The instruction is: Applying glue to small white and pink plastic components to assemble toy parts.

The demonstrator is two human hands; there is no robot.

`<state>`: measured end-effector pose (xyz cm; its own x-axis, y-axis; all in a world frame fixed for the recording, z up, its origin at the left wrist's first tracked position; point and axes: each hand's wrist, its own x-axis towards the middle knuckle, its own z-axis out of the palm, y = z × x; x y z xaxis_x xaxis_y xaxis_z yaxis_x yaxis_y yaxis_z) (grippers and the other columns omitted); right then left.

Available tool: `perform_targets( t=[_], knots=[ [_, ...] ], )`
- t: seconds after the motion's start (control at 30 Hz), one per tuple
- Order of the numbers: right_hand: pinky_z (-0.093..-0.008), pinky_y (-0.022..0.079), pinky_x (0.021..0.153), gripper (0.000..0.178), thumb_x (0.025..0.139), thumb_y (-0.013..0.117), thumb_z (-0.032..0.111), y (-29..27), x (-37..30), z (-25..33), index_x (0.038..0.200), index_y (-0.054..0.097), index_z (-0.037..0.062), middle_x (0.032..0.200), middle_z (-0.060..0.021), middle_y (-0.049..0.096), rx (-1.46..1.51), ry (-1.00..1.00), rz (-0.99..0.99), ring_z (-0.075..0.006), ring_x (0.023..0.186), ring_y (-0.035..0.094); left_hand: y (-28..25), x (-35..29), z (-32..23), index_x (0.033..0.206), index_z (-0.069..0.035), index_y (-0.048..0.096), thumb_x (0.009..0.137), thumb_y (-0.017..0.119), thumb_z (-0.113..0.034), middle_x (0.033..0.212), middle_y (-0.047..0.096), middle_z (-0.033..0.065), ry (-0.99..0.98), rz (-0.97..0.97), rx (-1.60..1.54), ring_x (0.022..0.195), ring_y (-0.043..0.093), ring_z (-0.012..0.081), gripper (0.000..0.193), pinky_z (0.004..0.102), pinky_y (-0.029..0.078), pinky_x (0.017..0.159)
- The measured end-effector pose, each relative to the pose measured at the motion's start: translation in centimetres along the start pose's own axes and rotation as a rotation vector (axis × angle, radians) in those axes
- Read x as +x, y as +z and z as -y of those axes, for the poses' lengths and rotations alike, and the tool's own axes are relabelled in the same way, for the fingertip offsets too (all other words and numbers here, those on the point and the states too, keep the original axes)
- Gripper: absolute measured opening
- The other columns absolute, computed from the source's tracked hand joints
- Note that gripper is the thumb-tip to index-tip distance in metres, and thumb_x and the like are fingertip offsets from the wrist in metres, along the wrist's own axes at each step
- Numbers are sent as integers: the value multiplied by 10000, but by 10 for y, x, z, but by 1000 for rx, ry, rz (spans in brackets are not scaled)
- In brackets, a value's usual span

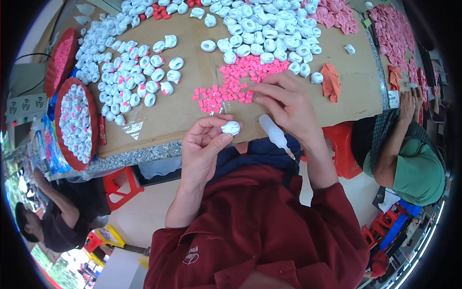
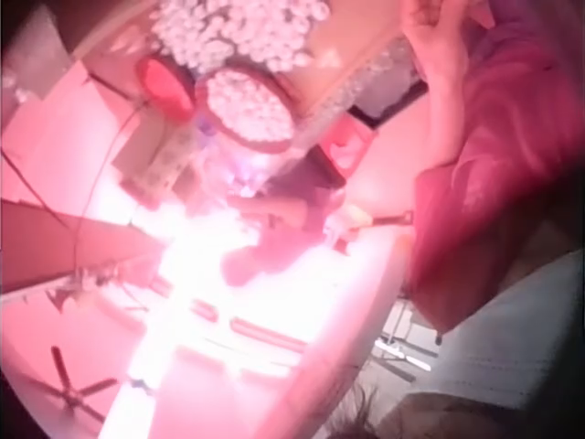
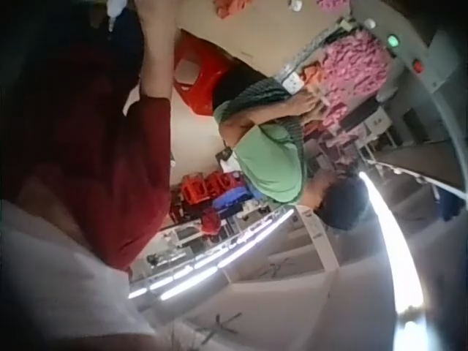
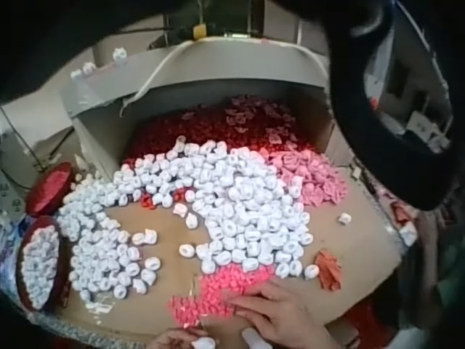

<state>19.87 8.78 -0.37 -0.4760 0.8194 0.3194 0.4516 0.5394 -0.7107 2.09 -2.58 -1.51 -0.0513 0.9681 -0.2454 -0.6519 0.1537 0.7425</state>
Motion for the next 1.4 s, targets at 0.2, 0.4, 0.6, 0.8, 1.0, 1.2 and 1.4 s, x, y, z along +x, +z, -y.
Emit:
perform_targets(
  t=[0.2,0.4,0.6,0.8,1.0,1.2,1.4],
  knots=[
    [-294,403,679,177,692,656,88,8,6,-8,868,665,96,756,-34,549,-28,-95,76,-196,769,506,15,-7,2,985,15,521,769,555,96,1042,550,136,-27,23,49,956,576,243,233,317,471,830],
    [-266,420,674,119,752,582,-6,2,-12,0,858,629,25,797,-53,569,108,13,-116,-176,750,542,23,-6,-2,1015,43,540,772,558,103,999,576,96,-383,334,299,935,561,142,251,270,452,842],
    [-204,413,679,111,806,505,-50,-15,-56,18,879,584,-28,829,-69,574,343,330,-200,-107,768,533,27,-6,16,999,44,541,758,563,111,1010,571,122,-229,195,107,932,576,188,250,296,460,844],
    [-205,422,669,57,834,519,-9,-20,-83,44,876,555,-24,829,-75,571,633,431,-124,-101,749,529,29,-11,28,1016,33,541,773,568,100,1040,563,98,-158,149,54,950,562,149,253,260,463,829],
    [-210,448,681,61,831,536,-11,-13,-86,55,891,535,-23,821,-66,573,833,531,-116,-95,743,558,34,-13,35,1003,40,529,764,564,122,1037,558,118,-36,108,81,958,561,158,255,265,463,846],
    [-178,431,645,135,810,594,33,-14,-87,54,913,518,-10,786,-45,577,761,709,-35,-75,720,557,34,-16,35,991,54,542,760,562,130,1025,558,121,-11,127,117,946,565,166,245,272,470,848],
    [-201,387,591,109,725,668,28,-13,-80,49,803,593,12,726,-33,574,444,424,-78,-75,682,506,37,-16,33,948,39,587,740,591,120,1016,565,122,40,97,243,907,580,166,223,265,488,808]
  ],
)
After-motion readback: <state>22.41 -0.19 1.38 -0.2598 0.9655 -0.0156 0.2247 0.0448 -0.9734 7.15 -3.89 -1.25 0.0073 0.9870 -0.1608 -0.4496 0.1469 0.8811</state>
